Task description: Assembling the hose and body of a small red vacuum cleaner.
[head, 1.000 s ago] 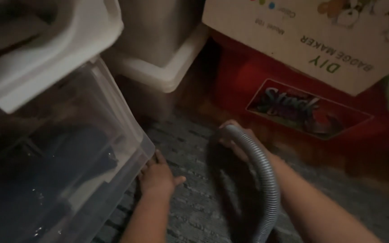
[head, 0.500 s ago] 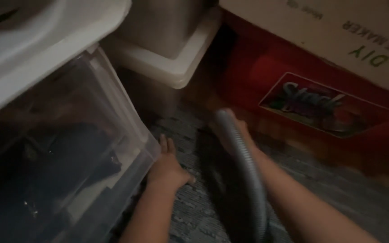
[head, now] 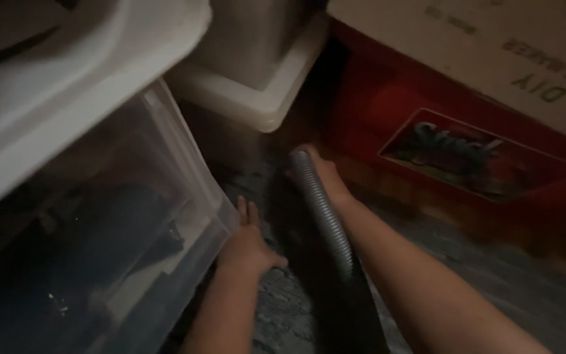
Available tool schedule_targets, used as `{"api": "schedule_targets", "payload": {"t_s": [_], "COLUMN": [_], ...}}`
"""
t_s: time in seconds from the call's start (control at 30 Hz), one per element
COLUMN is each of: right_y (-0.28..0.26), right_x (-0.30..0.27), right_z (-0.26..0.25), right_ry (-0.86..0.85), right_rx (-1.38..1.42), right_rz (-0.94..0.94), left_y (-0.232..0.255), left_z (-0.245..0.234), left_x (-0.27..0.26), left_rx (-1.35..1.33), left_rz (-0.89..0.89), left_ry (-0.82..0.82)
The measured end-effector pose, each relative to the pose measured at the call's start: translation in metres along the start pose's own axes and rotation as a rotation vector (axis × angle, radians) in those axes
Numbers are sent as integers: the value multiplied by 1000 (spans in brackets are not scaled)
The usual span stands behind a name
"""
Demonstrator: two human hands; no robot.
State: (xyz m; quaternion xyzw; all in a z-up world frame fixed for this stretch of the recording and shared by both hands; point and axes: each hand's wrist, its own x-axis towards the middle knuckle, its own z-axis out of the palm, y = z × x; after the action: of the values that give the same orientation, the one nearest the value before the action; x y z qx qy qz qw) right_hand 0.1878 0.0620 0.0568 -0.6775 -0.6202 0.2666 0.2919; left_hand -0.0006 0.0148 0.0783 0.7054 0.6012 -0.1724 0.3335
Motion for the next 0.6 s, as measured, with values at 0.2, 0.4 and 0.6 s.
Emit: {"api": "schedule_targets", "payload": {"t_s": [0.2,0.4,0.6], "right_y": [26,192,276], "right_x": [-40,-58,-114], "right_z": [-45,-63,-113], "right_ry": [47,285,130], "right_rx": [578,1211,-239], "right_rz": [395,497,162], "left_y": [6,37,92], "left_z": [-1,13,51], "left_x": [-6,-3,-13], "left_rx": [-66,-26,84], "left_rz": [-10,-88,208], "left_ry": [3,50,154]}}
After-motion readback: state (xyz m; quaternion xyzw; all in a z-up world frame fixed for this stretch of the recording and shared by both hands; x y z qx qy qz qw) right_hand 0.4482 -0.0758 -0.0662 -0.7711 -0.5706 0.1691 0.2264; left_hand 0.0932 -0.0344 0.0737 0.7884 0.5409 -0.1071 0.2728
